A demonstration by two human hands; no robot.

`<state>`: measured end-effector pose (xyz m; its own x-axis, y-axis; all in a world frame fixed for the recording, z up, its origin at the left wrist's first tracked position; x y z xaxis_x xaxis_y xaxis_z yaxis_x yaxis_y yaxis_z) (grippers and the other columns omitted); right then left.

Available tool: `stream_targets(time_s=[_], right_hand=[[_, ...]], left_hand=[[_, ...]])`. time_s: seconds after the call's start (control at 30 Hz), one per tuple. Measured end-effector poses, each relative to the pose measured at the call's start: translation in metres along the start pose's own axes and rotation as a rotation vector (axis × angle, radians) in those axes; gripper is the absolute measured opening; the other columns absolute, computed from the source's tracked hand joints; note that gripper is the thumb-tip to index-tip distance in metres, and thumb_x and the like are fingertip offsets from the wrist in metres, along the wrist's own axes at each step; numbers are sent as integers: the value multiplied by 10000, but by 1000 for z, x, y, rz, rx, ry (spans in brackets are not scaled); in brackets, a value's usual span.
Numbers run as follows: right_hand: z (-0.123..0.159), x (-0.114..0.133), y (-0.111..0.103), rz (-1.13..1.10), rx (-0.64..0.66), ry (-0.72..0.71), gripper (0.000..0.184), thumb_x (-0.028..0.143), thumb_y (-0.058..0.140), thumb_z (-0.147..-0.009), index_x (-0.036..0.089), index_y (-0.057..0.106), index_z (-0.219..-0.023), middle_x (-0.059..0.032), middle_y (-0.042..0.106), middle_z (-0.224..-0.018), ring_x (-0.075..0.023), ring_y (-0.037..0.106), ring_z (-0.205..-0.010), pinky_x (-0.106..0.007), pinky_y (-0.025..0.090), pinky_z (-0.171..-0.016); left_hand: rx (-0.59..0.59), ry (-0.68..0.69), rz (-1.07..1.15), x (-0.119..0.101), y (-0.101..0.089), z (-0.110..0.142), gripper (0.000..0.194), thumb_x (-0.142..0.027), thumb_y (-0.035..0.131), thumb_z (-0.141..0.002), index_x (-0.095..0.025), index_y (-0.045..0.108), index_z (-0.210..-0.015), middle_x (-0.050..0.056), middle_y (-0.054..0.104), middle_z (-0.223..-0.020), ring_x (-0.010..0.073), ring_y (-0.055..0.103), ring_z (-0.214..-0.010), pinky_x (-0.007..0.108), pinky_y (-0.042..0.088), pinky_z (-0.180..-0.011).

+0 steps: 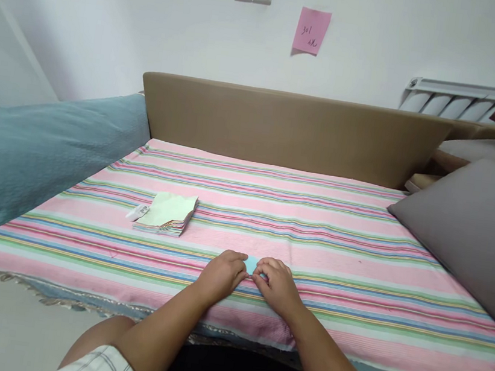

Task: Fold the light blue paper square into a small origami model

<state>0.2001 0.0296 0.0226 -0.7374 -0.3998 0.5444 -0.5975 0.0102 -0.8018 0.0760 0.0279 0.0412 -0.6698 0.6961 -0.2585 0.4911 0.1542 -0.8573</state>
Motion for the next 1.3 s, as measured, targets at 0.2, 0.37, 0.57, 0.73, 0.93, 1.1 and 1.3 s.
stream_targets(time_s=[0.2,0.37,0.57,0.73,0.93,1.1,1.3], right_hand=[[0,1,-1,-4,-16,22,115,273,527,-823,242,620,-762,2,612,-939,-168,518,-894,-302,337,-822],[-1,3,-3,-1,-30,38,128,264,513,-818,240,611,-741,5,615,-926,-166,520,-890,-294,338,-818],[-2,1,-3,7,-47,63,152,281,504,-817,226,590,-705,0,622,-916,-165,525,-884,-288,337,-808],[-3,0,-2,17,-58,85,160,278,502,-816,220,585,-692,-3,626,-911,-171,523,-883,-288,331,-793],[-4,-1,-1,22,-63,95,136,269,512,-813,220,578,-704,0,624,-910,-171,519,-880,-287,325,-787],[-3,-3,0,15,-67,96,86,273,523,-806,224,574,-756,2,618,-893,-174,515,-877,-291,323,-777],[-4,-5,1,0,-67,92,56,260,514,-803,236,565,-808,7,613,-890,-184,507,-881,-305,322,-774]], left_hand=[[-29,-60,24,5,-3,-2,95,-175,623,-781,-182,613,-687,81,677,-977,219,596,-947,372,471,-837],[-47,-107,45,8,-4,-4,130,-160,613,-763,-189,598,-637,64,685,-935,217,606,-940,366,474,-818],[-60,-155,65,9,-3,-5,137,-143,632,-730,-185,595,-605,76,684,-952,217,613,-914,374,471,-822],[-59,-189,78,10,-3,-6,135,-129,638,-720,-184,603,-601,66,692,-901,218,612,-923,370,464,-837],[-56,-229,87,13,-1,-6,133,-116,650,-694,-178,600,-588,78,688,-933,230,610,-918,372,465,-829],[-52,-234,100,14,0,-6,127,-99,639,-689,-182,593,-604,71,683,-931,231,605,-930,367,458,-836],[-15,-190,123,12,-1,-5,165,-58,581,-720,-206,632,-771,20,680,-955,196,601,-936,323,448,-835]])
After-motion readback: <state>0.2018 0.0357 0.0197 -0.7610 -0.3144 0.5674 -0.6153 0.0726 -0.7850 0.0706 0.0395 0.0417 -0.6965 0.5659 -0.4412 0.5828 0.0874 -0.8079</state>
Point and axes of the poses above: each hand's wrist, its own z-axis away from the middle knuckle, its own y-axis out of the palm, x = y × z, the point moved 7 cm from there along -z, towards the middle knuckle
